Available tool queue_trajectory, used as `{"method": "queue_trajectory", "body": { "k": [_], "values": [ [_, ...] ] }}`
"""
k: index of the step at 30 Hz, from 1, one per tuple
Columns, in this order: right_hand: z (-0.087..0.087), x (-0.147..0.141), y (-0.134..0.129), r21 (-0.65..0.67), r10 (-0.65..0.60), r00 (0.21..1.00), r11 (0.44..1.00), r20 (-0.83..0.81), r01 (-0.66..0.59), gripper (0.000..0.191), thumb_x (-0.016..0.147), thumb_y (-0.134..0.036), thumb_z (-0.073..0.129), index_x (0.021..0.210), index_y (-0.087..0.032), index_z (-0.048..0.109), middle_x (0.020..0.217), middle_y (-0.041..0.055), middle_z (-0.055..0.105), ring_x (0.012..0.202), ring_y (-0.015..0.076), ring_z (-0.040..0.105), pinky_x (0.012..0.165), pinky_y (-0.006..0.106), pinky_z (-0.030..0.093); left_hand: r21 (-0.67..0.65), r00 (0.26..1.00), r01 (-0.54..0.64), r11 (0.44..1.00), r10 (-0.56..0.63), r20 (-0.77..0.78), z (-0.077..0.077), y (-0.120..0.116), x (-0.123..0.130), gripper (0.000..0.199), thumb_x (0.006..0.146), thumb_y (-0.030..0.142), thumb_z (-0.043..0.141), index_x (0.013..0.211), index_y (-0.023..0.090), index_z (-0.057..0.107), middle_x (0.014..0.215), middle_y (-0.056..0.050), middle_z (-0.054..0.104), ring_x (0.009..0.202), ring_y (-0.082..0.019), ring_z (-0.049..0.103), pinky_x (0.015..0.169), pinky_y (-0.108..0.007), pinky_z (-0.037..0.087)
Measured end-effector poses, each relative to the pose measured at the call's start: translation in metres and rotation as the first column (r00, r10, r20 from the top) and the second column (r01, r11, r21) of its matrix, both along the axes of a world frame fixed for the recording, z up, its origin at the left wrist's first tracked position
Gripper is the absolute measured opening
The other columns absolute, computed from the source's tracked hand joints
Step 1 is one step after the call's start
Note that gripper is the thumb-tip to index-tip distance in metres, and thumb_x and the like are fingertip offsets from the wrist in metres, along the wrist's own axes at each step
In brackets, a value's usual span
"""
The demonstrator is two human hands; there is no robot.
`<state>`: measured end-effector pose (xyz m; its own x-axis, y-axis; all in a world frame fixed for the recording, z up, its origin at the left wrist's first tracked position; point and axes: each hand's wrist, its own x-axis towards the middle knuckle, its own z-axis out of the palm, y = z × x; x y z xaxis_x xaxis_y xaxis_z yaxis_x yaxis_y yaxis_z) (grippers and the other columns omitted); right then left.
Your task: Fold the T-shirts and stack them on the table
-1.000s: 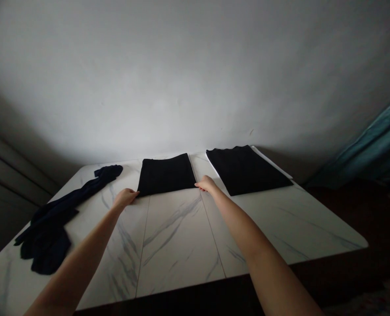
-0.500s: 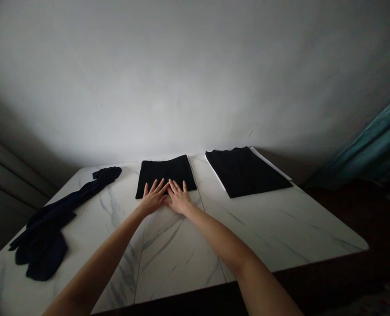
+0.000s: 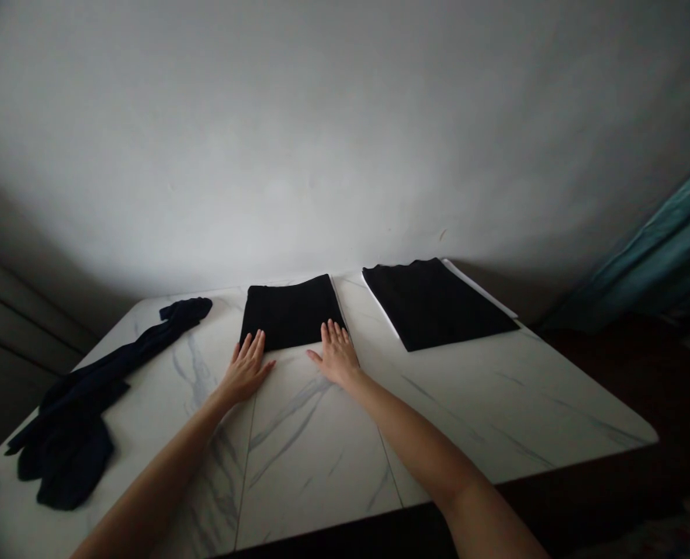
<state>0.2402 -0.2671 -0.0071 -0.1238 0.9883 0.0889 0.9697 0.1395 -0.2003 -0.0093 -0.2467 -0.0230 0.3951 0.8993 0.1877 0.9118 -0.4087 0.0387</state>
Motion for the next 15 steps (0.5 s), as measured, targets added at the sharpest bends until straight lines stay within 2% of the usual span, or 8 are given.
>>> {"method": "queue_trajectory", "body": {
  "k": [2,5,7,9,12,14,15],
  "values": [
    [0.004,0.003,0.005,-0.034,-0.010,1.000,0.999,-0.018,0.010,0.084,0.096,-0.064,0.028,0.151,0.000,0.029,0.157,0.0227,0.024,0.146,0.0308,0.023,0.118,0.042,0.018,-0.052,0.999,-0.018,0.998,0.016,-0.034,0.007,0.000,0.000,0.069,0.097,0.053,0.031,0.153,0.013,0.028,0.158,-0.013,0.029,0.147,-0.034,0.021,0.116,-0.055,0.022],
    [0.009,0.005,0.014,0.006,-0.034,0.999,0.999,-0.022,0.034,0.080,0.097,-0.063,0.025,0.150,-0.004,0.033,0.157,0.0209,0.025,0.146,0.0314,0.023,0.117,0.044,0.020,-0.085,0.994,-0.091,0.992,0.086,-0.060,0.022,0.004,0.006,0.059,0.100,0.048,0.028,0.149,0.018,0.038,0.154,-0.013,0.038,0.143,-0.035,0.032,0.114,-0.058,0.025],
    [0.009,0.007,0.019,0.025,-0.045,0.999,0.999,0.005,0.045,0.075,0.098,-0.061,0.027,0.151,-0.008,0.034,0.158,0.0198,0.024,0.146,0.0327,0.023,0.116,0.046,0.022,-0.038,0.992,-0.117,0.992,0.116,-0.046,0.031,0.007,0.012,0.057,0.100,0.046,0.028,0.150,0.021,0.037,0.151,-0.014,0.043,0.139,-0.035,0.038,0.112,-0.055,0.029],
    [0.007,0.008,0.021,0.012,-0.042,0.999,0.999,0.032,0.042,0.069,0.099,-0.058,0.030,0.149,-0.013,0.039,0.156,0.0188,0.031,0.143,0.0335,0.030,0.113,0.047,0.026,-0.006,0.993,-0.111,0.994,0.111,-0.029,0.037,0.010,0.016,0.057,0.100,0.045,0.031,0.152,0.023,0.032,0.148,-0.015,0.047,0.135,-0.033,0.044,0.109,-0.049,0.035],
    [0.006,0.009,0.028,0.069,-0.069,0.997,0.995,0.027,0.067,0.060,0.101,-0.051,0.026,0.141,-0.015,0.052,0.147,0.0193,0.046,0.134,0.0323,0.044,0.111,0.048,0.029,-0.017,0.988,-0.157,0.987,0.157,-0.009,0.043,0.015,0.019,0.059,0.099,0.045,0.034,0.152,0.018,0.032,0.125,-0.017,0.066,0.117,-0.030,0.061,0.097,-0.042,0.045],
    [0.008,0.009,0.038,0.149,-0.087,0.996,0.985,0.014,0.084,0.056,0.102,-0.044,0.026,0.140,-0.012,0.052,0.146,0.0210,0.046,0.133,0.0316,0.046,0.111,0.047,0.030,0.015,0.975,-0.223,0.975,0.223,0.010,0.047,0.024,0.021,0.056,0.100,0.044,0.032,0.147,0.015,0.041,0.107,-0.016,0.072,0.103,-0.030,0.066,0.090,-0.042,0.049],
    [0.009,0.008,0.044,0.176,-0.076,0.997,0.982,0.014,0.072,0.055,0.102,-0.041,0.027,0.142,-0.011,0.049,0.149,0.0213,0.042,0.135,0.0313,0.043,0.112,0.046,0.029,0.052,0.972,-0.234,0.971,0.233,0.025,0.048,0.030,0.021,0.054,0.100,0.043,0.030,0.143,0.015,0.046,0.106,-0.016,0.072,0.103,-0.030,0.066,0.090,-0.043,0.048]
  ]
}}
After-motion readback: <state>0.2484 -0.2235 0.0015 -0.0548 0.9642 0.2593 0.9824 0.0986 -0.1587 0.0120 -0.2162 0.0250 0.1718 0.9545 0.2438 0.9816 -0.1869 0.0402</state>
